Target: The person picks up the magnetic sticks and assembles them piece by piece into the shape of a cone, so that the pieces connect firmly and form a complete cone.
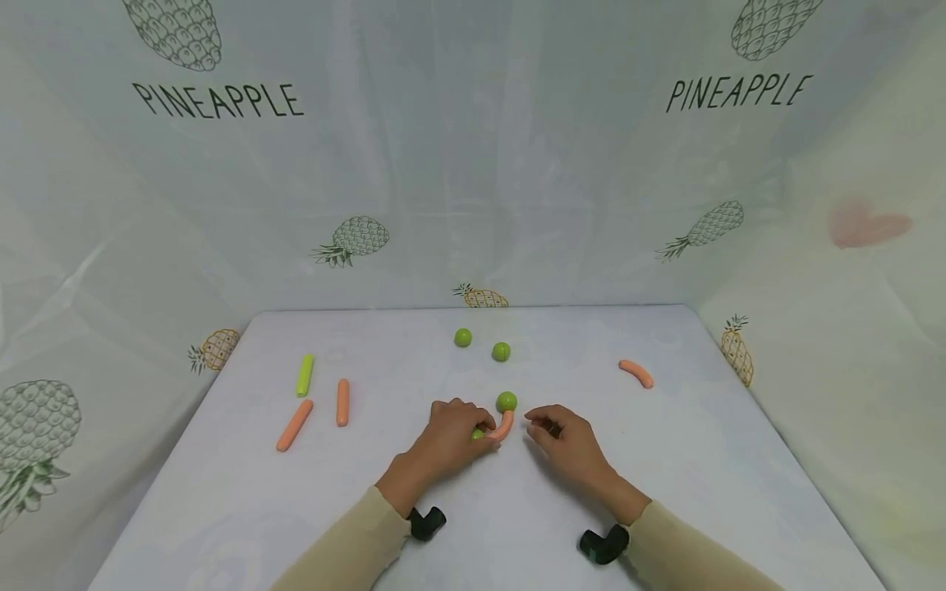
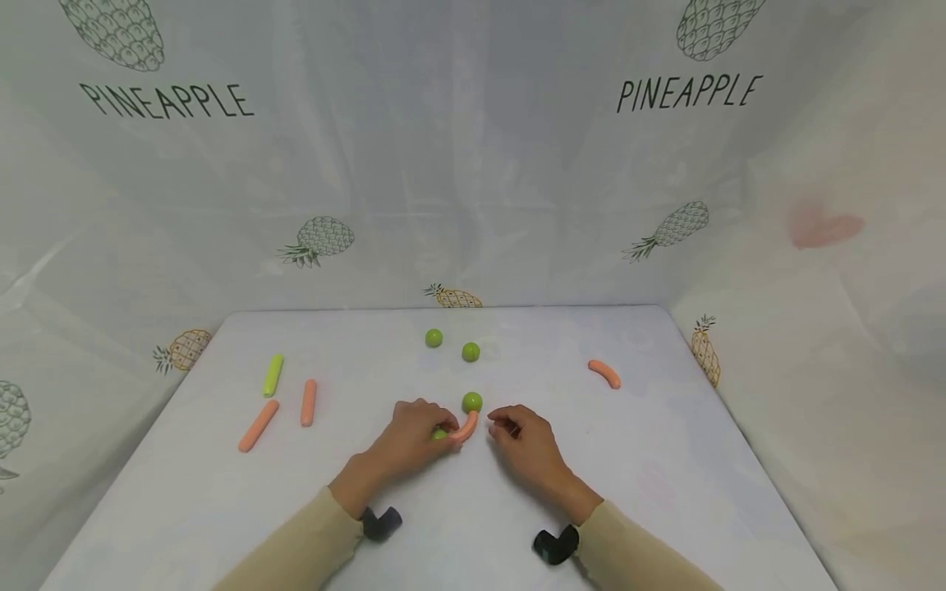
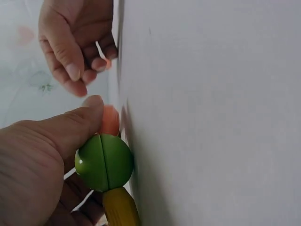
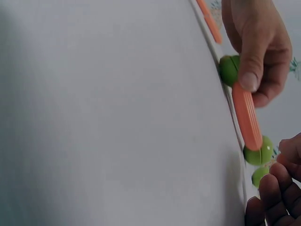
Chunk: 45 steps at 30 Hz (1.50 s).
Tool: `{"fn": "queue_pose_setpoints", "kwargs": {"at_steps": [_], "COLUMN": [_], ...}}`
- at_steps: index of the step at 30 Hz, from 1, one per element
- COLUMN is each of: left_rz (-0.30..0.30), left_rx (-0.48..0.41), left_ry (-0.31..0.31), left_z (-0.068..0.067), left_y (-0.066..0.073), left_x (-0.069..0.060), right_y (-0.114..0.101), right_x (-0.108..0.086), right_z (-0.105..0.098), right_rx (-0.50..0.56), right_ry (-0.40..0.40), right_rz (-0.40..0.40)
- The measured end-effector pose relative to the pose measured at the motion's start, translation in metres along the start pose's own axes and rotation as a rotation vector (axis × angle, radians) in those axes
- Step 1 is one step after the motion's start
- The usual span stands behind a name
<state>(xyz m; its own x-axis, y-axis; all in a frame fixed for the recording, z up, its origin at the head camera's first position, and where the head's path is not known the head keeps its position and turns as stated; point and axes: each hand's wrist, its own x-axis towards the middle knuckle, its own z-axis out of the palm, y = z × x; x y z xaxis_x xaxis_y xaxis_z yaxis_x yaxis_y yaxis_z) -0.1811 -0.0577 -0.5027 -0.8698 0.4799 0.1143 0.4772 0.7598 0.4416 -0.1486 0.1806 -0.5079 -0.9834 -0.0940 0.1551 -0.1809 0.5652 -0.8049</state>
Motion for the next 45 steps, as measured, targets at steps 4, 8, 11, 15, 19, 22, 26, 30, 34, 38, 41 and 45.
{"fn": "queue_pose_setpoints", "kwargs": {"at_steps": [4,8,11,15,19,22,26,30,34,38,41,45], "left_rz": [0.033,0.061,0.061,0.046,0.034,0.014,-0.012,-0.021,-0.022,-0.016,-0.002,0.023], "left_rx": [0.016,0.043,0.077,0.093,0.045,0.012,0.036,0.066,0.057,0.038,0.021,0.03], "left_ry": [0.002,-0.015,-0.043,-0.053,-0.001,0.052,0.087,0.092,0.086,0.086,0.086,0.069], "left_z": [-0.006,-0.017,-0.026,-0.03,-0.02,-0.01,-0.001,0.002,0.002,-0.001,-0.003,-0.002], "left_y": [-0.006,-0.013,-0.018,-0.016,-0.003,0.007,0.013,0.011,0.005,0.001,-0.001,-0.001], "left_x": [-0.003,-0.007,-0.009,-0.009,-0.008,-0.006,-0.003,0.0,0.0,-0.004,-0.006,-0.006], "right_y": [0.005,0.01,0.015,0.021,0.028,0.032,0.035,0.037,0.037,0.038,0.04,0.045], "right_x": [0.003,0.005,0.006,0.008,0.01,0.011,0.013,0.014,0.016,0.018,0.02,0.024], "right_z": [-0.007,-0.014,-0.02,-0.029,-0.037,-0.04,-0.043,-0.047,-0.051,-0.058,-0.065,-0.076], "right_rx": [-0.016,-0.03,-0.036,-0.045,-0.049,-0.046,-0.052,-0.059,-0.07,-0.081,-0.091,-0.104], "right_ry": [0.01,0.018,0.034,0.066,0.093,0.099,0.102,0.109,0.12,0.137,0.154,0.187], "right_rz": [0.019,0.039,0.04,0.039,0.039,0.035,0.036,0.047,0.062,0.072,0.079,0.079]}}
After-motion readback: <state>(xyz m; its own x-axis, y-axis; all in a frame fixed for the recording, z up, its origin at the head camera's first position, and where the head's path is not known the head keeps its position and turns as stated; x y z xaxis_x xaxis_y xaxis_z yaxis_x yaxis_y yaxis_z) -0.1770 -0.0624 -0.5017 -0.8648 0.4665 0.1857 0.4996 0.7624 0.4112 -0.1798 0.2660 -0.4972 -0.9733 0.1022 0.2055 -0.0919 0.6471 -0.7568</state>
